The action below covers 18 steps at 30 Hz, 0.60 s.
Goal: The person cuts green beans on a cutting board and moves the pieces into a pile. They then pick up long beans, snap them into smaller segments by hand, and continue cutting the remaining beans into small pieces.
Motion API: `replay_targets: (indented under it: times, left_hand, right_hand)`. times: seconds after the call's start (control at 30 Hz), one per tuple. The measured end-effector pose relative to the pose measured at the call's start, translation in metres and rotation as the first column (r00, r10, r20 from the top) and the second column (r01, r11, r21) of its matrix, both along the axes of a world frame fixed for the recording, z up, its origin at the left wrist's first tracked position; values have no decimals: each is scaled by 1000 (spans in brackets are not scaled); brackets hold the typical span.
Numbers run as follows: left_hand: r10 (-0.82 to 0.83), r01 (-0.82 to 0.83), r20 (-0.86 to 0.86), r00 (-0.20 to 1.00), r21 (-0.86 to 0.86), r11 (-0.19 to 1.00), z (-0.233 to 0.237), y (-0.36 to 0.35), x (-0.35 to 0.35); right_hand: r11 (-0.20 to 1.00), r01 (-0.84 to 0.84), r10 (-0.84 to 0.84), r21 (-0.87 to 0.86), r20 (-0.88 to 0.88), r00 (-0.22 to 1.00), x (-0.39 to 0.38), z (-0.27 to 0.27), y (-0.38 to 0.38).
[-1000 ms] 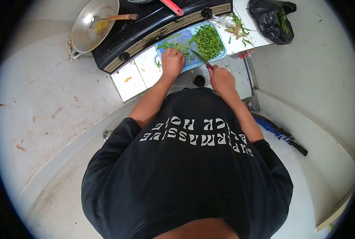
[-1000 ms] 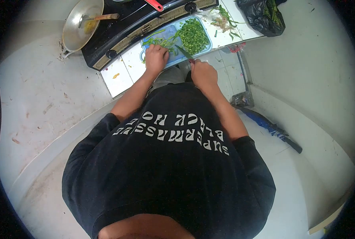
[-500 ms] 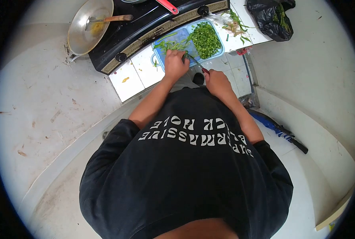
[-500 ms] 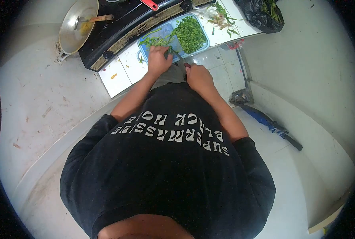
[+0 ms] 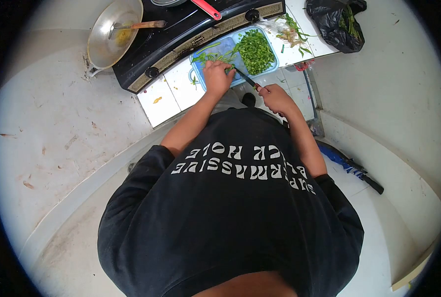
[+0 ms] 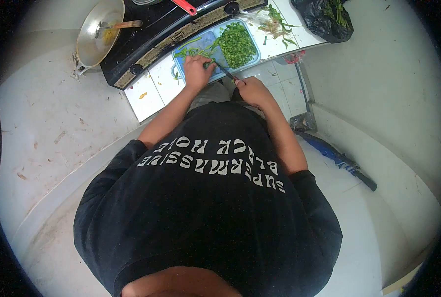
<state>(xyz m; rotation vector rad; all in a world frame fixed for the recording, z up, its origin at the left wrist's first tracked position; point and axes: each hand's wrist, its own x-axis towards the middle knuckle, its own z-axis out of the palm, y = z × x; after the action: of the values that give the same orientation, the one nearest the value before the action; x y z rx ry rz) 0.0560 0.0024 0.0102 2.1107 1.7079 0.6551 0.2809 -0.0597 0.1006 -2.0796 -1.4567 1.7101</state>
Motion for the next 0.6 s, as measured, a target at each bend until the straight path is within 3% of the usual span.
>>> replay_targets:
  times: [0.13, 0.27, 0.33, 0.43, 0.6]
  left_hand:
    - [129, -131, -30, 991, -59, 990, -1, 0, 10]
    - [108, -111, -76, 991, -37, 993, 0, 5, 14]
    - [-28, 49, -217, 976, 93, 994, 9, 8, 13]
    - [-124, 171, -363, 924, 101, 980, 20, 10, 12]
    - [-114, 157, -278, 954, 140, 978, 10, 2, 3]
  right_hand:
    - [1000, 18, -17, 15, -31, 999, 4, -2, -1]
    - [998, 56, -57, -13, -82, 995, 17, -14, -2]
    - [991, 112, -105, 72, -91, 990, 28, -11, -3]
    - [988, 130, -120, 86, -113, 986, 43, -7, -3]
    - [976, 204, -193, 69, -148, 970, 48, 4, -7]
